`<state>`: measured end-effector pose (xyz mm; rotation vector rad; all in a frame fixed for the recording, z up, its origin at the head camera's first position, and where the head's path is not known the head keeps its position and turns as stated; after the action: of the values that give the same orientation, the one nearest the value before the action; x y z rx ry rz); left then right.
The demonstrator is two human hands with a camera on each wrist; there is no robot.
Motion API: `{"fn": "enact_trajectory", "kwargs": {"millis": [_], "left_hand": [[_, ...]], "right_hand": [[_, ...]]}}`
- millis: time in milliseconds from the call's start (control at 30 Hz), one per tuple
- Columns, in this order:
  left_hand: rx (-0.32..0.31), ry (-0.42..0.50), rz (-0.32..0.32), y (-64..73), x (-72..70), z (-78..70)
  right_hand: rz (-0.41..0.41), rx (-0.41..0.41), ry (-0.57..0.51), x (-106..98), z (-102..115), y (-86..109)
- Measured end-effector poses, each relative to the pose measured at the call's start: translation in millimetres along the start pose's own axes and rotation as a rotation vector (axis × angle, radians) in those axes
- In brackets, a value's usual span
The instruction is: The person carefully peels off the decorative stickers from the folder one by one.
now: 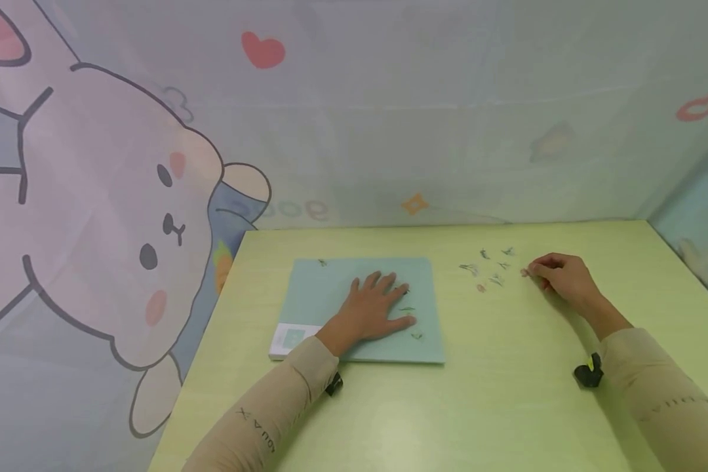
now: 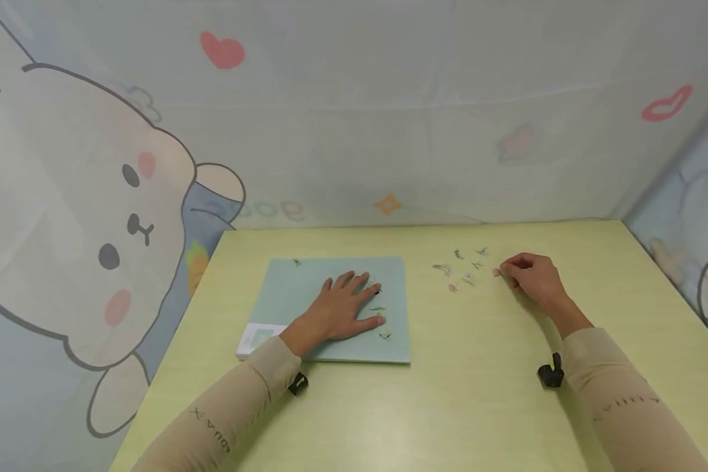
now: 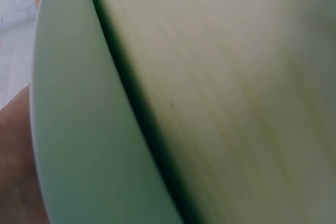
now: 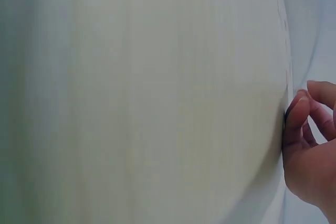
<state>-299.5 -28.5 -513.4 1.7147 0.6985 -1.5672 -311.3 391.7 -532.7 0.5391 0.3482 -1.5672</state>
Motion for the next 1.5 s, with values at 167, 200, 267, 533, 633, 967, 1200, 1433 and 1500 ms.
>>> {"fn": "enact_trajectory", "kwargs": {"millis": [167, 200, 267, 533, 633, 967, 1200, 1433, 1500], "left_hand": [[-0.005, -0.001, -0.001, 1.0, -0.5, 0.0], [-0.007, 0.004, 0.001, 1.2, -0.9, 0.0], [-0.010, 0.020, 0.008, 1.6, -1.9, -0.1], [-0.010, 0.109, 0.033, 2.1, -9.8, -1.1], [-0.008, 0.134, 0.033, 2.0, -12.2, -1.3], [0.030, 0.166, -0.033, 2.6, -14.1, 9.7], [0.002, 0.166, -0.100, 8.9, -24.9, 24.7], [-0.057, 0.134, -0.056, 26.6, -24.3, 37.0], [-0.077, 0.143, -0.041, 32.8, -21.4, 40.3]], "right_hand": [[-0.019, -0.116, 0.148, 14.2, 17.7, 11.7], [-0.012, -0.144, 0.159, 17.9, 22.2, 14.3], [0.010, -0.195, 0.164, 25.3, 31.3, 19.5], [0.140, -0.332, 0.141, 59.1, 77.7, 37.8], [0.199, -0.376, 0.143, 73.6, 93.9, 43.0], [0.303, -0.489, 0.104, 108.8, 122.8, 57.2], [0.312, -0.535, 0.087, 125.9, 127.6, 59.9], [0.314, -0.573, 0.101, 138.6, 130.1, 59.3], [0.315, -0.579, 0.111, 142.6, 130.9, 58.6]]}}
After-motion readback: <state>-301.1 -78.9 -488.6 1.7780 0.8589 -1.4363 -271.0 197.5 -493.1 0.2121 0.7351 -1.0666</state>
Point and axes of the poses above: each hand's wrist, its own y-axis away from the middle knuckle, its own x-axis out of the palm, z = x × y, the point moved 3 cm from there along -y, towards the middle knuckle, and after that the axes turned 2 degrees about x, right-handed, at the moved point
